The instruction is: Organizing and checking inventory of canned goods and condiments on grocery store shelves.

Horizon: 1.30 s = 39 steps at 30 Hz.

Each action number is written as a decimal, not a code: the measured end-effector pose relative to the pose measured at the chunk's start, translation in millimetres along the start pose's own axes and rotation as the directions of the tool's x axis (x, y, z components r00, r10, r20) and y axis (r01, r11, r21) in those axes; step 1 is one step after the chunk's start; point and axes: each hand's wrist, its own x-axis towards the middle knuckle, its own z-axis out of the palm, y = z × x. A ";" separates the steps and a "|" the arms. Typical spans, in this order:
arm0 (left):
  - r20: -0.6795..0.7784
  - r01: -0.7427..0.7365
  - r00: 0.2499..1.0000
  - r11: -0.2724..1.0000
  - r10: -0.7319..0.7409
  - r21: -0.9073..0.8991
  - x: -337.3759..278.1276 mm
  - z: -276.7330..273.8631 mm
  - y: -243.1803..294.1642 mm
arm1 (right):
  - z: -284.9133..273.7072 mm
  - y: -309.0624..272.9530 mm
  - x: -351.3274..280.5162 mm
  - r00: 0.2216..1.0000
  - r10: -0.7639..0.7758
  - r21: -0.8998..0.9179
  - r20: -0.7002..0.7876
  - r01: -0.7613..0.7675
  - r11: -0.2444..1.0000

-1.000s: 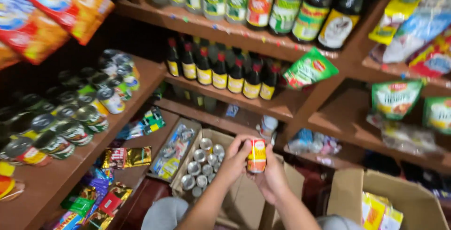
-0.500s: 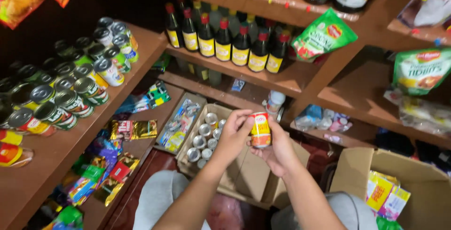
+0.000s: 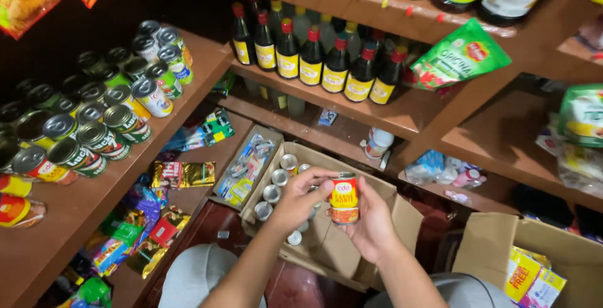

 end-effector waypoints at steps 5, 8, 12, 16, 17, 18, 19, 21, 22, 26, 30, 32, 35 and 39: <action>0.014 0.074 0.997 0.996 -0.075 0.040 -3.5 -8.1 -5.2 | -5.9 15.3 25.9 0.999 0.038 -0.084 -0.033 -0.041 0.996; -0.049 0.157 0.987 0.987 -0.156 0.016 -6.8 -14.2 -11.4 | -0.1 24.9 33.0 0.995 0.098 -0.080 -0.025 -0.100 0.992; -0.122 0.162 0.981 0.983 -0.151 0.088 -8.7 -17.5 2.1 | 12.9 30.4 37.2 0.994 0.108 -0.043 -0.009 -0.108 0.993; -0.299 0.290 0.912 0.957 -0.282 -0.019 -8.6 -22.1 2.8 | 20.9 24.2 35.8 0.995 0.095 0.006 -0.033 -0.095 0.995; -0.290 0.230 0.936 0.970 -0.199 0.076 -9.6 -28.1 -5.4 | 24.0 21.6 33.7 0.996 0.076 0.023 -0.052 -0.075 0.997; -0.275 0.166 0.955 0.971 -0.115 0.170 -10.7 -34.2 -13.8 | 27.2 19.3 31.6 0.996 0.058 0.040 -0.072 -0.055 0.998; -0.278 0.169 0.953 0.971 -0.118 0.167 -12.0 -35.0 -13.9 | 25.8 18.8 30.7 0.995 0.062 0.038 -0.073 -0.060 0.997; -0.218 0.227 0.954 0.971 -0.206 0.079 -14.3 -37.2 -13.9 | 23.8 17.9 29.5 0.998 0.044 0.004 -0.037 -0.043 0.999; -0.222 0.227 0.953 0.971 -0.206 0.077 -17.3 -38.3 -16.4 | 19.7 21.4 30.9 0.998 0.047 0.001 -0.036 -0.047 0.999; -0.078 0.190 0.980 0.977 -0.182 0.100 -17.7 -34.5 -18.4 | 7.2 22.8 33.6 0.995 0.001 -0.042 -0.101 -0.006 0.999; -0.019 0.230 0.973 0.964 -0.229 0.133 -19.2 -26.4 -13.4 | 8.1 20.1 26.4 0.990 0.031 -0.101 -0.135 -0.045 0.994; -0.015 0.229 0.973 0.966 -0.228 0.121 -17.1 -23.0 -12.7 | 4.0 20.1 27.5 0.991 0.022 -0.090 -0.135 -0.034 0.995; -0.014 0.226 0.974 0.961 -0.226 0.157 -16.1 -14.6 -1.0 | 3.1 19.1 25.1 0.992 -0.011 -0.057 -0.126 0.004 0.998; -0.052 0.122 0.992 0.956 -0.112 0.268 -13.3 -11.5 1.6 | 12.0 7.9 14.9 0.998 -0.051 0.034 -0.031 0.052 0.998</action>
